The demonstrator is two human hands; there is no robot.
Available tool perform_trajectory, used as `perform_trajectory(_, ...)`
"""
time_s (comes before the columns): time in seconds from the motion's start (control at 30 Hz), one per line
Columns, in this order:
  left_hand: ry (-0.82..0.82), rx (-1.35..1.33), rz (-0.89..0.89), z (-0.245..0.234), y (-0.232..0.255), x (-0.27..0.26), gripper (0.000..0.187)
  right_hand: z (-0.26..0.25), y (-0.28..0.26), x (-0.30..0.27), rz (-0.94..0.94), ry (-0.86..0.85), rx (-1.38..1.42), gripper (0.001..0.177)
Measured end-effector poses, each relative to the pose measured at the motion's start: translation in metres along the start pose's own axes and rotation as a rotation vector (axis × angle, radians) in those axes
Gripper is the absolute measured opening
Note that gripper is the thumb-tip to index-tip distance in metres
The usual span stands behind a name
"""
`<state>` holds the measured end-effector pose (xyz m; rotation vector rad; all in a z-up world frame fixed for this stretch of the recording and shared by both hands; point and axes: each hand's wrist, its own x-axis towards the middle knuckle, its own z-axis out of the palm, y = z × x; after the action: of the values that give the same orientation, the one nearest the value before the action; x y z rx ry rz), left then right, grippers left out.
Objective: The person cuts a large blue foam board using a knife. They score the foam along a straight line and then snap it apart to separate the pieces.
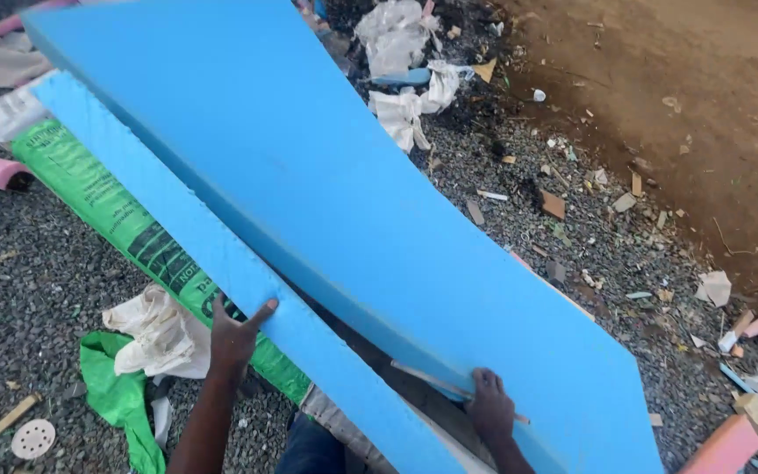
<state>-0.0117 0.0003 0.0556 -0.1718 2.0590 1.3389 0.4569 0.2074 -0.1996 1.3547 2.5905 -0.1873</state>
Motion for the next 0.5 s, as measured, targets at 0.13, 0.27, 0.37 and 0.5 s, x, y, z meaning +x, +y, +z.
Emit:
perform_trajectory(0.13,0.021,-0.025,0.013,-0.005,-0.003,-0.005,0.122,-0.045,0.049,0.034,-0.076,0.052,-0.107,0.069)
perform_trajectory(0.27,0.015,0.024,-0.011,-0.009,0.002,-0.002,0.125,-0.185,0.104,0.109,0.176,0.01,-0.043,0.067)
perform_trajectory(0.37,-0.032,0.013,-0.002,-0.002,0.0,-0.011,0.122,-0.286,0.136,0.096,0.169,0.197,-0.212,0.041)
perform_trajectory(0.5,-0.02,-0.014,-0.003,0.0,0.004,0.003,0.121,-0.27,0.134,0.035,0.17,0.287,-0.268,0.026)
